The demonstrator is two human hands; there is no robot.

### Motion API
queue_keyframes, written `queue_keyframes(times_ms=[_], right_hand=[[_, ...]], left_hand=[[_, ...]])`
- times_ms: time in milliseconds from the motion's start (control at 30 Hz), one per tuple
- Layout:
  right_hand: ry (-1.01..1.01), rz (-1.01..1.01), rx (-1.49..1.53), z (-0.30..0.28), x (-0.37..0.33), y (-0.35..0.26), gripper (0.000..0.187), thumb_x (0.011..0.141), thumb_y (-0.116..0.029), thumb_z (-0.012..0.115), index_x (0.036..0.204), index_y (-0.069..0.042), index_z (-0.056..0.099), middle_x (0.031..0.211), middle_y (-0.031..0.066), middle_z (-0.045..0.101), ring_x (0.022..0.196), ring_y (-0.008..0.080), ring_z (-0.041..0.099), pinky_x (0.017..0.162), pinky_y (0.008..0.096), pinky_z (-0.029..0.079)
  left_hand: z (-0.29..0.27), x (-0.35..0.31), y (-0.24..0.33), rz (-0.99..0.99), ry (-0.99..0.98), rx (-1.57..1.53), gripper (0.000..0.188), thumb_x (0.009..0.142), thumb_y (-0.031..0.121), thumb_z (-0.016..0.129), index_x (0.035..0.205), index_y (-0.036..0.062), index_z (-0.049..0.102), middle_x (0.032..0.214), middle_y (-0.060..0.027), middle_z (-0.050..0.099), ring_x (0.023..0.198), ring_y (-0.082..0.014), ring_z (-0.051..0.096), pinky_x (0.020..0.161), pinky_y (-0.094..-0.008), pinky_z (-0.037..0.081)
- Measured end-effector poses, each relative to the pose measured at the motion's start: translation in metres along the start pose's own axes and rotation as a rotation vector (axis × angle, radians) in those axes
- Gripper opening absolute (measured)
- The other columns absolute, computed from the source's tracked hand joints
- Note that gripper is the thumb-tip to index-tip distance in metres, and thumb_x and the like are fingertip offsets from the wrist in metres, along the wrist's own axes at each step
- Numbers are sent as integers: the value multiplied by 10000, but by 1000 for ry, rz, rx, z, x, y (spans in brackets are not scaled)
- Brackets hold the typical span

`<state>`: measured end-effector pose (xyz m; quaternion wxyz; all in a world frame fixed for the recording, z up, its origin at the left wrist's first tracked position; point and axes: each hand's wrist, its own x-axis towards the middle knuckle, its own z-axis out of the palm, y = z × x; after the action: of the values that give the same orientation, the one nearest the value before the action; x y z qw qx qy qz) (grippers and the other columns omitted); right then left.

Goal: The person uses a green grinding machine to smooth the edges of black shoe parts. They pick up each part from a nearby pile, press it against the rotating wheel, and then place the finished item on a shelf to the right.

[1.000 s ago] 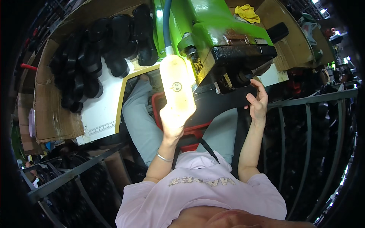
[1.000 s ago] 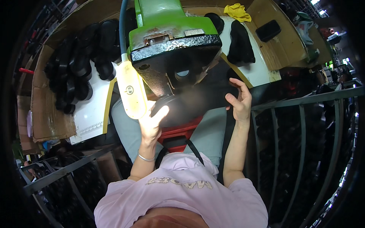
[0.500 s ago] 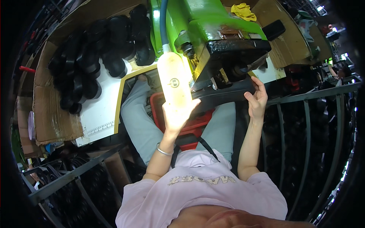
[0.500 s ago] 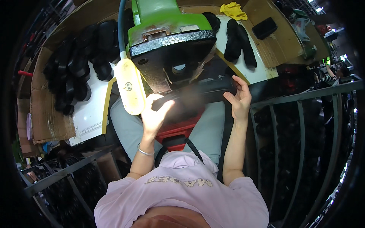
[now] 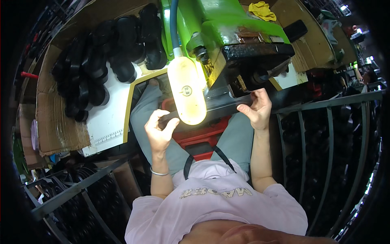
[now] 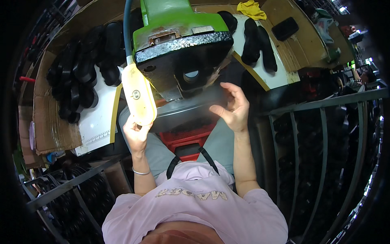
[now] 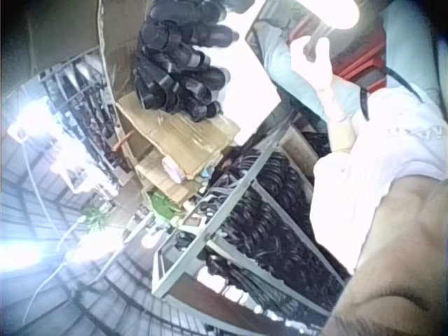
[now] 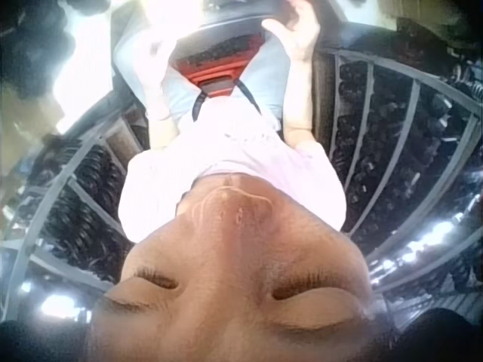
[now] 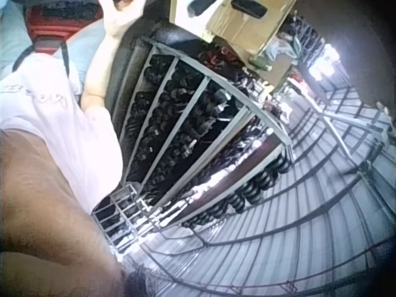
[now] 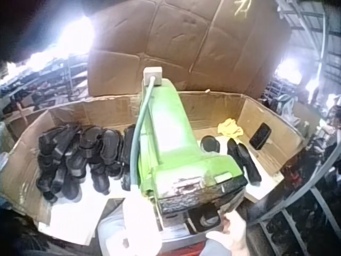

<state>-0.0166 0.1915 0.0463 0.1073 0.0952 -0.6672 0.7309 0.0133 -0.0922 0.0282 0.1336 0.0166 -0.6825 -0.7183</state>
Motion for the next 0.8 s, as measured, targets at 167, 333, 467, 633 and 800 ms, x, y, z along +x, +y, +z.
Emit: queue_keyframes(times_ms=[167,333,467,633,800], right_hand=[[46,-38,-17,-14,-1,-10,658,677,64,785,1269,51,497,1103,107,583,994,170,575,915,287,462],[179,-70,-94,-50,3,-12,644,690,-80,845,1241,49,537,1137,102,582,1063,188,533,979,300,410],[169,-52,-128,-51,7,-22,638,682,-109,852,1227,40,556,1134,91,583,1057,181,528,991,289,388],[134,-59,-225,-46,5,-27,613,685,-70,828,1225,34,557,1116,98,589,1037,176,541,961,284,417],[86,23,-46,-17,4,-23,590,685,-25,806,1214,29,551,1105,99,593,1008,165,568,907,280,453]], left_hand=[[23,3,8,280,-59,282,362,624,129,882,847,9,623,729,-94,623,646,-209,610,631,-308,504],[72,21,0,457,-21,277,389,671,190,879,944,6,671,747,-83,663,607,-182,621,601,-311,523],[76,26,-3,436,-61,304,377,711,203,857,981,4,684,766,-74,687,603,-157,632,589,-287,523],[66,22,0,375,-71,255,346,710,183,849,954,1,686,795,-87,699,634,-152,639,617,-281,525],[36,17,-12,122,-18,24,218,707,32,734,907,-22,669,767,-77,682,676,-128,631,657,-272,515]])
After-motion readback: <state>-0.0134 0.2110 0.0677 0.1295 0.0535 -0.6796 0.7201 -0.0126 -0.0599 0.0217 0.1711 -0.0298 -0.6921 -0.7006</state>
